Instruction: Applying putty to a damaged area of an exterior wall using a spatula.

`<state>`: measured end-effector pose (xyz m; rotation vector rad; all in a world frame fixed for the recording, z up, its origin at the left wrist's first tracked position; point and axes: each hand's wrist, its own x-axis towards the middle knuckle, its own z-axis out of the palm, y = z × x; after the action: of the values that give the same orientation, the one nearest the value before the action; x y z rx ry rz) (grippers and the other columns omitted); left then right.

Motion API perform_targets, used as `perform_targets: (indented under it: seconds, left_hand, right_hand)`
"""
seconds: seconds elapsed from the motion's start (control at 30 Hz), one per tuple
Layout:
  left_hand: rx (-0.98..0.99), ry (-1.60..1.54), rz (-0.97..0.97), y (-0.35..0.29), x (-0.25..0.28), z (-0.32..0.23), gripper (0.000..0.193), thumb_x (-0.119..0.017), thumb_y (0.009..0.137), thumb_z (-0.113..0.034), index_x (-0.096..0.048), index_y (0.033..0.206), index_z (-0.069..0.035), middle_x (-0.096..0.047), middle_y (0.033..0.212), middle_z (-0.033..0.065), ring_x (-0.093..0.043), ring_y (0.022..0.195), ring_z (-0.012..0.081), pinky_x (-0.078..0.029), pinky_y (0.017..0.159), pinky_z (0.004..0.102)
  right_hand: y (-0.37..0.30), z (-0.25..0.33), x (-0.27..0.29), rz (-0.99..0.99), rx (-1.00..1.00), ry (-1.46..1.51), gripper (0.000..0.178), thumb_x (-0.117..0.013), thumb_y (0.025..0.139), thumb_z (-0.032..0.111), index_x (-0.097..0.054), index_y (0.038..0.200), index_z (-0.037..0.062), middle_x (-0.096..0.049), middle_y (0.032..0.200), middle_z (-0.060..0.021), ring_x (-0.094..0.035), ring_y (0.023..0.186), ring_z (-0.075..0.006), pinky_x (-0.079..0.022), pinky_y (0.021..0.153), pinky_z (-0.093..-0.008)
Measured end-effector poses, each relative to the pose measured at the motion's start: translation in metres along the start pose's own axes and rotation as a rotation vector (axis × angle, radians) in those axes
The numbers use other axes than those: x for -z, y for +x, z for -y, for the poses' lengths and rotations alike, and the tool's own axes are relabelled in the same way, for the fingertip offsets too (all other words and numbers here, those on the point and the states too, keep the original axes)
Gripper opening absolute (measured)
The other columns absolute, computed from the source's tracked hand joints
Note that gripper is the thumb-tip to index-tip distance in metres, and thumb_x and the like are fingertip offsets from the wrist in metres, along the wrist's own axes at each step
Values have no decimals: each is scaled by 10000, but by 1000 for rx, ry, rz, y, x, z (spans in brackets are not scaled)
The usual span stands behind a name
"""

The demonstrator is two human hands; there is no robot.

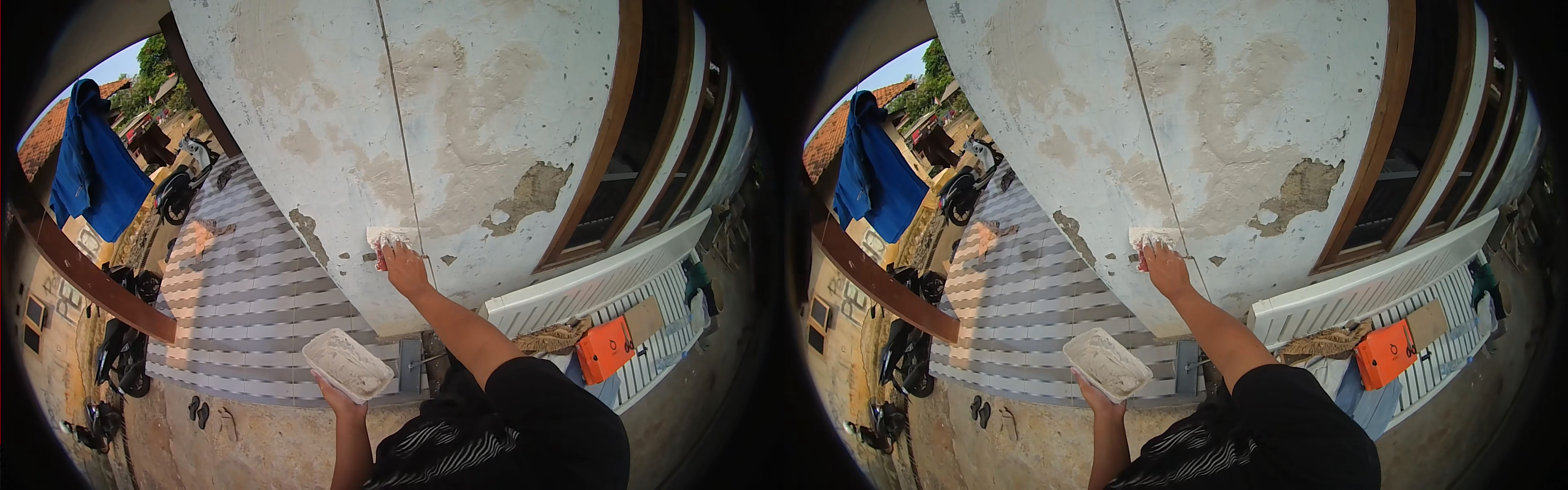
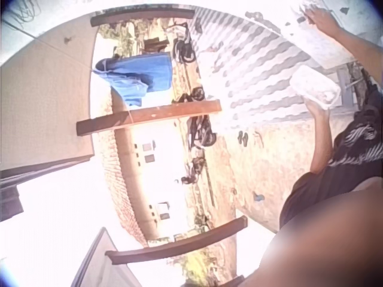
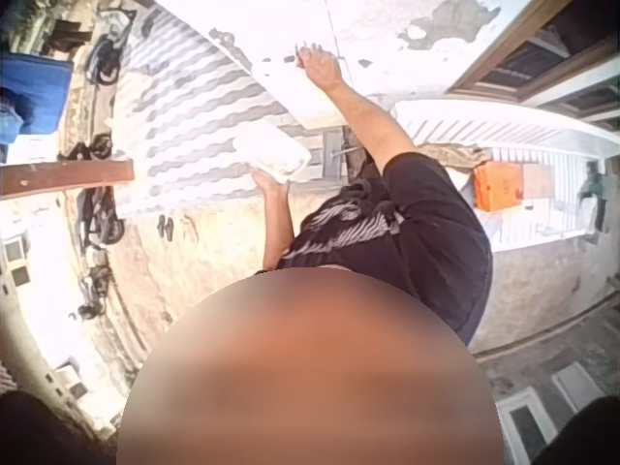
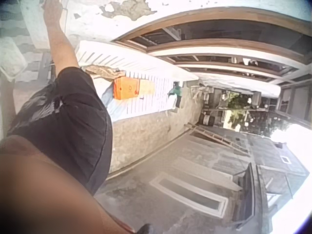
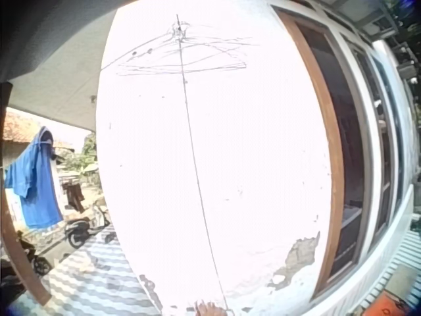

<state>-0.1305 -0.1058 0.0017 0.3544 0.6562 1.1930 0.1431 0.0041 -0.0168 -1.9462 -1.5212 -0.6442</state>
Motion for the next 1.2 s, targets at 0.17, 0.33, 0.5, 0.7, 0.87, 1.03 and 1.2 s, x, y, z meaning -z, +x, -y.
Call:
perform_targets:
  seconds: [0.17,0.33,0.5,0.7,0.87,1.03,1.2]
  left_hand:
    - [34,22,-31,-6,-10,2,622,-219,995,-557,-321,1458,-155,-427,1435,90,-464,1275,336,-402,1043,505]
    - [18,0,10,-1,-1,1,623,-226,992,-561,-325,1455,-156,-428,1435,84,-465,1273,334,-402,1043,504]
    - [55,6,-26,-1,-6,2,619,-240,993,-559,-321,1459,-160,-424,1440,80,-456,1285,329,-398,1047,504]
    - [53,6,23,4,-3,6,621,-240,994,-560,-316,1463,-160,-407,1455,82,-441,1298,331,-387,1057,498]
    - [12,-16,8,-2,-1,-3,619,-243,994,-559,-313,1464,-163,-393,1466,80,-429,1307,334,-382,1057,509]
    - [-20,-2,28,-6,15,-6,631,-255,987,-571,-308,1468,-167,-386,1471,78,-426,1309,337,-378,1055,524]
    - [14,1,-8,-4,13,-5,625,-247,991,-561,-299,1473,-167,-382,1474,78,-423,1312,341,-373,1062,526]
  right_hand:
    - [-29,-9,-7,83,32,118,185,-549,841,98,-564,1017,42,-606,1048,-162,-646,878,-305,-542,713,-410]
    - [-42,-20,6,202,-294,363,269,-592,799,80,-562,1054,-2,-607,1065,-197,-629,917,-349,-529,722,-431]
    - [-31,-27,12,164,-1128,1145,230,-582,817,64,-549,1022,-33,-611,920,-218,-610,914,-395,-497,768,-461]
    - [6,16,0,-241,-829,533,349,-578,827,12,-412,1122,-74,-498,1074,-273,-586,934,-446,-492,810,-467]
    - [30,46,1,-108,-851,558,363,-575,833,6,-383,1127,-85,-429,1175,-309,-557,947,-479,-500,814,-489]
    - [4,55,-18,16,-501,536,355,-575,844,32,-431,1154,-63,-485,1120,-297,-568,950,-475,-514,807,-485]
    - [-7,62,5,55,-358,533,336,-600,798,11,-467,1103,-43,-514,1089,-261,-581,946,-431,-516,802,-453]
